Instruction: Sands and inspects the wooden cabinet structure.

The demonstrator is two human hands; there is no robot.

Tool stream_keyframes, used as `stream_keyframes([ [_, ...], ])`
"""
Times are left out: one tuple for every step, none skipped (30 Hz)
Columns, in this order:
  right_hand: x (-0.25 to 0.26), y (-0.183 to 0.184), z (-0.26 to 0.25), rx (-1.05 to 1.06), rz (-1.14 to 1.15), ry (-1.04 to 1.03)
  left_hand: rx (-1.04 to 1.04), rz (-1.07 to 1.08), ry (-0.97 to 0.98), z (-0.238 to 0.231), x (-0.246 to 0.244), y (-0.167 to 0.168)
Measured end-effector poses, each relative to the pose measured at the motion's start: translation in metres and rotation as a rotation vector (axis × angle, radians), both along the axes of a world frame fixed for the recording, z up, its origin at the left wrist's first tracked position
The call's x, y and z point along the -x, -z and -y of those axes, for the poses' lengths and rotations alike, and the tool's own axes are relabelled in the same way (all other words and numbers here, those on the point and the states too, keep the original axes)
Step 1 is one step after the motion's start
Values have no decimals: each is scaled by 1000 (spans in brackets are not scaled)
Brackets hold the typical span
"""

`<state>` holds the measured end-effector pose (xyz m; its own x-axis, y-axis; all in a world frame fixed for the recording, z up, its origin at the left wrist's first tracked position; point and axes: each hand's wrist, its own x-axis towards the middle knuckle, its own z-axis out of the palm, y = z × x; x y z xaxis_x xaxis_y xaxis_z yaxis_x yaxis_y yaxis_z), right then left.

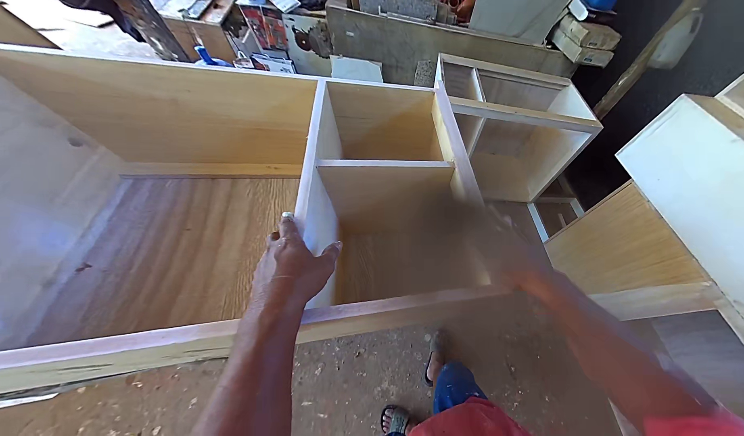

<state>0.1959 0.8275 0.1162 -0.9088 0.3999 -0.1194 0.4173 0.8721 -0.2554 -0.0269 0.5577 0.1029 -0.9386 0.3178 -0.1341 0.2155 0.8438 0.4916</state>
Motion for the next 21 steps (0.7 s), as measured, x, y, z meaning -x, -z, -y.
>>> stream_keyframes([
  [27, 2, -16, -14, -23, 1, 3, -1, -4, 0, 0, -1],
  [53, 4, -31, -17, -49, 7, 11, -3, -4, -1, -1, -3],
  [79, 6, -45, -17, -73, 20, 20, -8, -3, -1, -1, -4],
  [102, 9, -58, -17, -93, 37, 28, -5, -3, -1, -2, -5],
  [119, 12, -67, -19, -105, 52, 36, 1, -5, -1, -2, -6],
  [127, 13, -72, -19, -111, 61, 41, 6, -4, 0, -2, -8],
  [125, 15, -72, -10, -118, 59, 46, 13, 0, 0, -3, -10],
  [113, 15, -66, -4, -122, 39, 39, 22, 2, 1, -5, -11],
  [93, 13, -55, -20, -125, 5, 36, 29, 0, 2, -7, -12],
  [66, 12, -39, -34, -149, -36, 37, 28, 1, 2, -6, -12],
  [33, 13, -20, -53, -171, -75, 37, 29, 0, 3, -5, -10],
  [-2, 13, -1, -60, -176, -104, 41, 25, 2, 3, -4, -9],
  [-34, 14, 16, -50, -173, -132, 46, 20, 4, 2, -3, -8],
  [-59, 15, 29, -41, -157, -141, 48, 19, 4, 2, -3, -8],
  [-76, 16, 39, -43, -148, -130, 42, 21, 4, 1, -3, -9],
  [-82, 16, 44, -56, -145, -106, 34, 25, 2, 0, -3, -9],
  [-79, 14, 43, -58, -131, -79, 24, 27, 0, -1, -4, -10],
  [-67, 12, 37, -51, -103, -54, 20, 29, -4, -2, -4, -10],
  [-48, 10, 27, -40, -65, -29, 19, 20, -9, -2, -3, -8],
  [-25, 10, 12, -27, -38, -5, 13, 10, -13, -1, -3, -7],
  [2, 10, -6, -19, -29, 14, 1, -2, -16, -1, -4, -5],
])
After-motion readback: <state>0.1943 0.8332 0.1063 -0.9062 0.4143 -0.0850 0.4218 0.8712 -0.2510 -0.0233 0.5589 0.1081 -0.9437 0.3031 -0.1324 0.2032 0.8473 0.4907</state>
